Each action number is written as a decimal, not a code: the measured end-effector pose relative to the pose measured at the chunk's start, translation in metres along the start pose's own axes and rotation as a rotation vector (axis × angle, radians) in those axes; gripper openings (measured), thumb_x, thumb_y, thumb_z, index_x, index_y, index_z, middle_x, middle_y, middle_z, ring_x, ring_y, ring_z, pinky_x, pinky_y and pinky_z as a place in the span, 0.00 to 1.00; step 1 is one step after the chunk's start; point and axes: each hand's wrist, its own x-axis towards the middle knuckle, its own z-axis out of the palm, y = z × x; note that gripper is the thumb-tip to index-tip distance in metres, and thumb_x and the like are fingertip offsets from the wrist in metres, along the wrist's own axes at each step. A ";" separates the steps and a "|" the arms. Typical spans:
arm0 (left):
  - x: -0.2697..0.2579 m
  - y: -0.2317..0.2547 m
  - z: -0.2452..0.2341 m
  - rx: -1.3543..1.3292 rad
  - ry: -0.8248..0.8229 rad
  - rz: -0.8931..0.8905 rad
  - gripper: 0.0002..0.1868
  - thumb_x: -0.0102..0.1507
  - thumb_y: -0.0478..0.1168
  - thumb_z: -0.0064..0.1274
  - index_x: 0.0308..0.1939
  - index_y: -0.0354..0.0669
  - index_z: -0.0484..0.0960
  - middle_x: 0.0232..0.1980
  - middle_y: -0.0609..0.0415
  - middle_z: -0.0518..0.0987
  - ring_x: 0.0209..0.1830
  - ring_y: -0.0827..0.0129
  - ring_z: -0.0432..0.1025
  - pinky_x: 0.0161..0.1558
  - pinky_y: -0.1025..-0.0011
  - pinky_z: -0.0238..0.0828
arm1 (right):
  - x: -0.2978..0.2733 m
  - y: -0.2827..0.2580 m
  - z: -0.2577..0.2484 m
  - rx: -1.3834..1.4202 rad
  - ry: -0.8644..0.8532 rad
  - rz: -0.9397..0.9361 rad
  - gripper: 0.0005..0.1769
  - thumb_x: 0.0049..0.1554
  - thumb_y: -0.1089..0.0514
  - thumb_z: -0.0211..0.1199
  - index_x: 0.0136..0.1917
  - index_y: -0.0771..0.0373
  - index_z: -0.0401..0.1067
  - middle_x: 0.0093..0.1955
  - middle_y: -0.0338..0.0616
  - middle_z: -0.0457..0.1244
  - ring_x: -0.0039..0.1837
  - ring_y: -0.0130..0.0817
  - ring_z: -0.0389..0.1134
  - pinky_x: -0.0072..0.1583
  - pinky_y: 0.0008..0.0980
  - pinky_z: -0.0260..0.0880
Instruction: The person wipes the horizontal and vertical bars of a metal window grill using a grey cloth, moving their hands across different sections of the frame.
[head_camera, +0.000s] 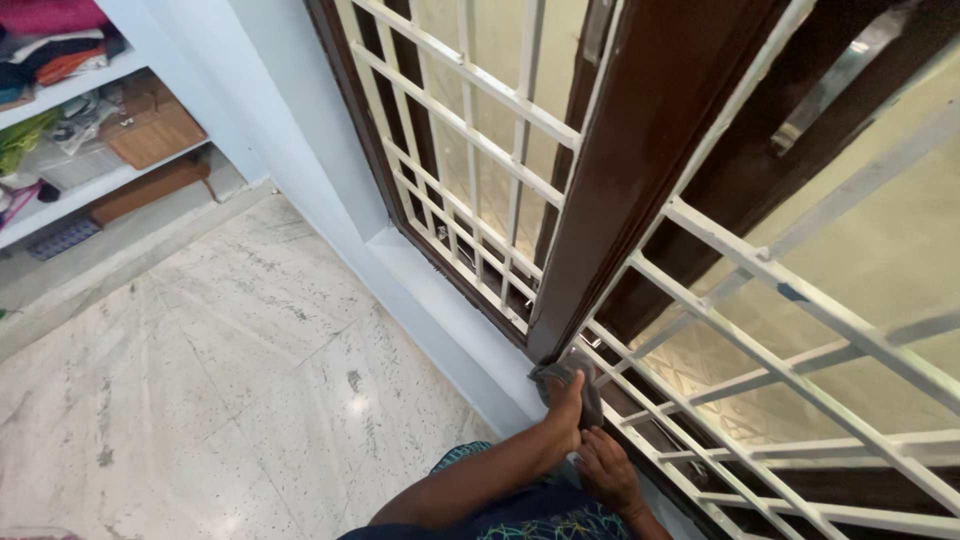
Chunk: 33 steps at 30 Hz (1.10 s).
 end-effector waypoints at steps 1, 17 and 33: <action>-0.003 0.010 -0.005 0.000 -0.044 -0.202 0.44 0.64 0.65 0.48 0.77 0.46 0.58 0.75 0.44 0.67 0.72 0.54 0.64 0.66 0.54 0.65 | 0.009 -0.001 0.005 -0.088 -0.085 -0.053 0.20 0.54 0.60 0.65 0.60 0.64 0.71 0.67 0.53 0.62 0.71 0.53 0.62 0.68 0.49 0.64; -0.044 0.082 -0.130 0.068 0.092 0.376 0.37 0.63 0.51 0.53 0.72 0.38 0.64 0.72 0.41 0.71 0.73 0.55 0.64 0.70 0.61 0.59 | 0.136 -0.001 0.096 -0.711 -0.837 -0.025 0.41 0.56 0.57 0.51 0.81 0.68 0.48 0.86 0.54 0.38 0.86 0.43 0.36 0.75 0.56 0.36; -0.031 0.009 -0.028 0.217 0.028 0.376 0.26 0.67 0.43 0.45 0.68 0.39 0.67 0.63 0.45 0.74 0.60 0.56 0.69 0.61 0.59 0.65 | 0.006 0.011 -0.014 -0.909 -0.641 -0.019 0.37 0.63 0.55 0.43 0.84 0.42 0.44 0.86 0.34 0.39 0.86 0.31 0.33 0.77 0.59 0.12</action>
